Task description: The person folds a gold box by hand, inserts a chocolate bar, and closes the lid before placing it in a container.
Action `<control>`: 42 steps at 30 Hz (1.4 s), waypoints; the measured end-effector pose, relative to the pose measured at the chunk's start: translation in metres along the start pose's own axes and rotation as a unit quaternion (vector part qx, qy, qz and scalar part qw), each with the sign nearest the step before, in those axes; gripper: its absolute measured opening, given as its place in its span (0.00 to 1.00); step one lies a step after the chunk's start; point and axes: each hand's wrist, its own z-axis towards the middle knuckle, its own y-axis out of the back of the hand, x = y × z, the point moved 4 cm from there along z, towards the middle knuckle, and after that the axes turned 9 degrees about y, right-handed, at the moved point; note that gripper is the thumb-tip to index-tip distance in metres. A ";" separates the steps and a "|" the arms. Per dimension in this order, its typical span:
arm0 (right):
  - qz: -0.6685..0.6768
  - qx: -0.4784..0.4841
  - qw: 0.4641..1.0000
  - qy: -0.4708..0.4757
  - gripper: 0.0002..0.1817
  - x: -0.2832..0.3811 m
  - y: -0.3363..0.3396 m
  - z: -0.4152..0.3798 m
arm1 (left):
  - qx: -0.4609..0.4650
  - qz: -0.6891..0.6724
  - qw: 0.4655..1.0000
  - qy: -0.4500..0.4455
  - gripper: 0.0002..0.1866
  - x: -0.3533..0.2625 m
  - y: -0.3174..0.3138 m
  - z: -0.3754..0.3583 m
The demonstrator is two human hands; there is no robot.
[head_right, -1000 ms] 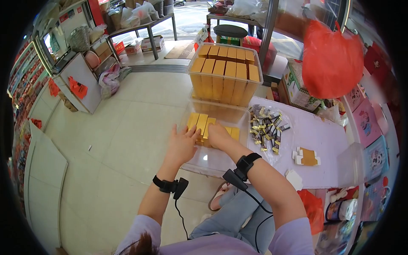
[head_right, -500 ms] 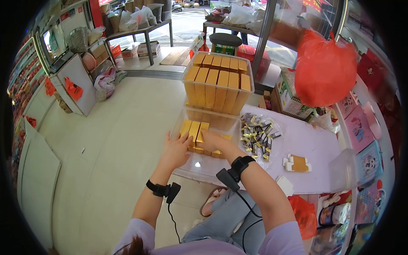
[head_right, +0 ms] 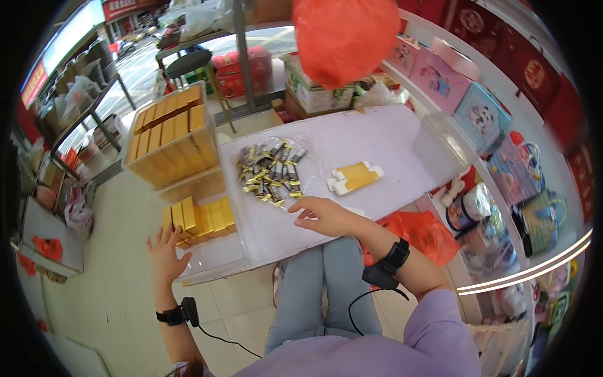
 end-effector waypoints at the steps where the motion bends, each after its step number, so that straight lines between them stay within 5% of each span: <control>1: -0.023 -0.038 0.998 -0.033 0.17 -0.024 0.015 -0.023 | -0.023 -0.007 1.000 -0.001 0.35 0.002 0.000 0.000; 5: -0.142 -0.136 0.970 -0.144 0.19 -0.104 0.062 -0.106 | -0.139 -0.123 0.982 0.020 0.23 0.012 0.004 0.001; 8: -0.251 -0.154 0.936 -0.195 0.21 -0.125 0.069 -0.138 | -0.226 -0.126 0.966 -0.011 0.18 -0.036 0.029 -0.008; 11: -0.324 -0.095 0.938 -0.075 0.26 -0.109 0.032 -0.125 | -0.236 -0.190 0.947 -0.106 0.17 -0.107 0.039 -0.018; 17: -0.335 -0.117 0.935 -0.025 0.31 -0.139 0.006 -0.114 | -0.174 -0.197 0.942 -0.208 0.18 -0.192 0.039 -0.040; 24: -0.298 -0.131 0.938 -0.116 0.30 -0.170 0.059 -0.140 | -0.135 -0.198 0.950 -0.201 0.17 -0.183 0.035 -0.059; 29: -0.320 -0.196 0.923 -0.090 0.26 -0.184 0.082 -0.108 | -0.109 -0.203 0.952 -0.201 0.17 -0.185 0.023 -0.062; 32: -0.473 -0.236 0.849 -0.010 0.23 -0.192 0.084 -0.078 | -0.112 -0.198 0.948 -0.221 0.17 -0.200 0.024 -0.063; 37: -0.669 -0.115 0.734 -0.031 0.16 -0.187 0.071 -0.059 | -0.111 -0.196 0.949 -0.220 0.16 -0.197 0.024 -0.063; 42: -0.586 -0.058 0.805 -0.079 0.05 -0.173 0.080 -0.062 | -0.100 -0.206 0.950 -0.213 0.16 -0.196 0.017 -0.063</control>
